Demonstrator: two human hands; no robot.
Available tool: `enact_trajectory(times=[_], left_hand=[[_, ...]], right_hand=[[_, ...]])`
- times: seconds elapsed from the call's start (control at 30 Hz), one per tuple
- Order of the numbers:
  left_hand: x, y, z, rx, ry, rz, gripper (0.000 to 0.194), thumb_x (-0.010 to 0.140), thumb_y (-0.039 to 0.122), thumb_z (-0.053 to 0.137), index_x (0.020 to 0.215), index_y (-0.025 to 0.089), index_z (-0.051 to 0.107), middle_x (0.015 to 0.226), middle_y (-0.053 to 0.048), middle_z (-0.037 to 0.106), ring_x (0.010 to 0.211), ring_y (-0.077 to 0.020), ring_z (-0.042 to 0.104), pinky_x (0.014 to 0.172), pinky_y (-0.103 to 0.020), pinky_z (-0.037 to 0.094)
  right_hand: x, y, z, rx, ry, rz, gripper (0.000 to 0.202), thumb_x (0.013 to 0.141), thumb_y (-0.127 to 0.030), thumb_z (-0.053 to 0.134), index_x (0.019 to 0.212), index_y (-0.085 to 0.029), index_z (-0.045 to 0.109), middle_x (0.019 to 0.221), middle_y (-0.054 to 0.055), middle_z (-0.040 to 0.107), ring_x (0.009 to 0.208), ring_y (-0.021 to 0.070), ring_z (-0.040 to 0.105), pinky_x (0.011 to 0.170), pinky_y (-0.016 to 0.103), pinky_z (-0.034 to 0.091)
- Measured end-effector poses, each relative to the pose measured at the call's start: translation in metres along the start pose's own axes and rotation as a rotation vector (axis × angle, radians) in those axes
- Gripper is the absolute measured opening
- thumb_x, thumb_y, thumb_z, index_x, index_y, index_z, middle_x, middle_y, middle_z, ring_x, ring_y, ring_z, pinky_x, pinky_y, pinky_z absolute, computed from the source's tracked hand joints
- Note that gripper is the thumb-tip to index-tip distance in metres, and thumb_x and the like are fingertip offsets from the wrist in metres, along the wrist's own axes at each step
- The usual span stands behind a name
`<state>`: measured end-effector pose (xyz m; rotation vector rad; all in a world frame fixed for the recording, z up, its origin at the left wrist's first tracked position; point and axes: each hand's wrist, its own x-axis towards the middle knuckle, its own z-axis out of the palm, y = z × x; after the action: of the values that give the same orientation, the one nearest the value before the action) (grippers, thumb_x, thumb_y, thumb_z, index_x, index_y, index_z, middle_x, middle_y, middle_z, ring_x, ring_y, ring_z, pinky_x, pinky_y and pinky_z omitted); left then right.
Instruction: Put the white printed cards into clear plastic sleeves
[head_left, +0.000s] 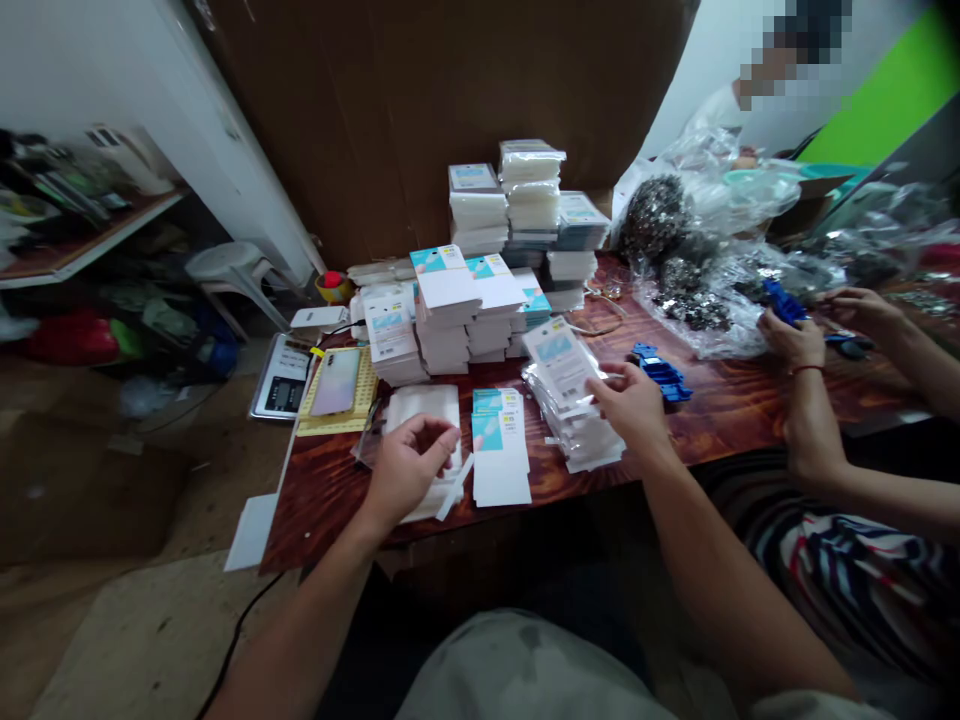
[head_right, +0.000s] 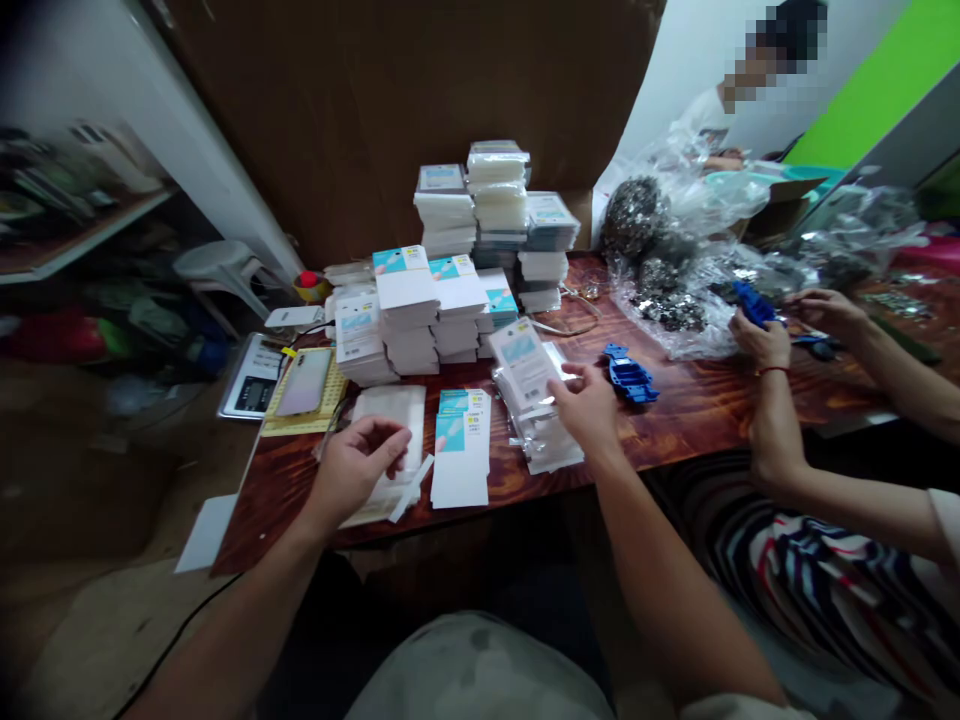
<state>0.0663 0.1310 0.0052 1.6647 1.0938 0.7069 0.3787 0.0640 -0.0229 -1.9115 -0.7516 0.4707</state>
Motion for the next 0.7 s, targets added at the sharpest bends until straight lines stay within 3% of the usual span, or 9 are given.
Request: enact_trajectory(times=[0.1, 0.2, 0.27, 0.37, 0.43, 0.5, 0.57, 0.6, 0.7], left_hand=[[-0.013, -0.006, -0.01, 0.596, 0.284, 0.118, 0.026, 0.085, 0.042, 0.062, 0.093, 0.018, 0.067, 0.095, -0.01, 0.068, 0.095, -0.0283, 0.06, 0.088, -0.043, 0.045], [-0.026, -0.021, -0.013, 0.917, 0.251, 0.069, 0.03, 0.083, 0.04, 0.063, 0.102, 0.018, 0.07, 0.116, -0.014, 0.063, 0.114, -0.0349, 0.052, 0.096, -0.048, 0.04], [-0.036, -0.029, -0.013, 0.982, 0.283, 0.014, 0.04, 0.082, 0.044, 0.063, 0.114, 0.019, 0.067, 0.126, -0.014, 0.059, 0.119, -0.0352, 0.05, 0.096, -0.048, 0.04], [-0.049, -0.034, -0.017, 1.034, 0.471, -0.114, 0.069, 0.079, 0.057, 0.063, 0.131, 0.014, 0.056, 0.127, -0.019, 0.057, 0.118, -0.038, 0.05, 0.096, -0.05, 0.04], [-0.055, -0.037, -0.023, 0.987, 0.478, -0.223, 0.08, 0.076, 0.064, 0.062, 0.134, 0.009, 0.053, 0.115, -0.019, 0.062, 0.11, -0.0383, 0.055, 0.092, -0.05, 0.042], [-0.058, -0.04, -0.03, 0.824, 0.394, -0.278, 0.083, 0.075, 0.063, 0.063, 0.135, 0.009, 0.051, 0.101, -0.014, 0.067, 0.097, -0.0333, 0.061, 0.087, -0.046, 0.046], [-0.059, -0.044, -0.035, 0.619, 0.333, -0.272, 0.082, 0.074, 0.058, 0.066, 0.139, 0.012, 0.048, 0.093, -0.008, 0.068, 0.085, -0.0262, 0.064, 0.082, -0.039, 0.048], [-0.058, -0.046, -0.037, 0.542, 0.332, -0.258, 0.08, 0.074, 0.054, 0.067, 0.14, 0.013, 0.047, 0.092, -0.006, 0.068, 0.082, -0.0236, 0.064, 0.081, -0.036, 0.048], [-0.057, -0.047, -0.042, 0.444, 0.417, -0.215, 0.078, 0.076, 0.044, 0.067, 0.144, 0.015, 0.043, 0.091, -0.003, 0.069, 0.078, -0.0202, 0.064, 0.081, -0.034, 0.048]], right_hand=[[0.016, 0.014, -0.01, -0.537, 0.141, -0.079, 0.043, 0.074, -0.043, 0.067, 0.106, -0.015, 0.065, 0.098, 0.016, 0.068, 0.09, 0.0321, 0.063, 0.076, 0.044, 0.047], [0.002, 0.009, 0.001, -0.713, 0.261, -0.305, 0.037, 0.082, -0.04, 0.061, 0.107, -0.014, 0.066, 0.118, 0.021, 0.062, 0.111, 0.0368, 0.054, 0.09, 0.049, 0.042], [-0.022, -0.003, 0.014, -0.603, 0.099, -0.533, 0.031, 0.088, -0.038, 0.058, 0.107, -0.016, 0.067, 0.115, 0.017, 0.065, 0.11, 0.0321, 0.056, 0.093, 0.045, 0.043], [-0.067, -0.023, 0.034, -0.512, -0.457, -0.865, 0.034, 0.085, -0.045, 0.066, 0.108, -0.02, 0.068, 0.113, 0.012, 0.068, 0.108, 0.0286, 0.059, 0.095, 0.041, 0.045], [-0.093, -0.034, 0.042, -0.619, -0.661, -0.967, 0.042, 0.077, -0.044, 0.077, 0.108, -0.018, 0.067, 0.119, 0.014, 0.066, 0.112, 0.0318, 0.056, 0.094, 0.043, 0.046], [-0.109, -0.041, 0.045, -0.738, -0.733, -0.99, 0.035, 0.078, -0.037, 0.077, 0.104, -0.015, 0.067, 0.116, 0.016, 0.066, 0.112, 0.033, 0.056, 0.089, 0.041, 0.048], [-0.115, -0.044, 0.044, -0.8, -0.782, -1.0, 0.015, 0.087, -0.025, 0.066, 0.098, -0.015, 0.066, 0.107, 0.014, 0.068, 0.105, 0.03, 0.061, 0.081, 0.036, 0.049], [-0.115, -0.044, 0.042, -0.809, -0.809, -1.005, 0.009, 0.09, -0.02, 0.06, 0.096, -0.015, 0.066, 0.101, 0.013, 0.07, 0.099, 0.0277, 0.063, 0.078, 0.034, 0.049], [-0.11, -0.04, 0.034, -0.772, -0.826, -0.983, 0.017, 0.089, -0.007, 0.051, 0.093, -0.016, 0.065, 0.09, 0.008, 0.072, 0.083, 0.0218, 0.068, 0.071, 0.03, 0.048]])
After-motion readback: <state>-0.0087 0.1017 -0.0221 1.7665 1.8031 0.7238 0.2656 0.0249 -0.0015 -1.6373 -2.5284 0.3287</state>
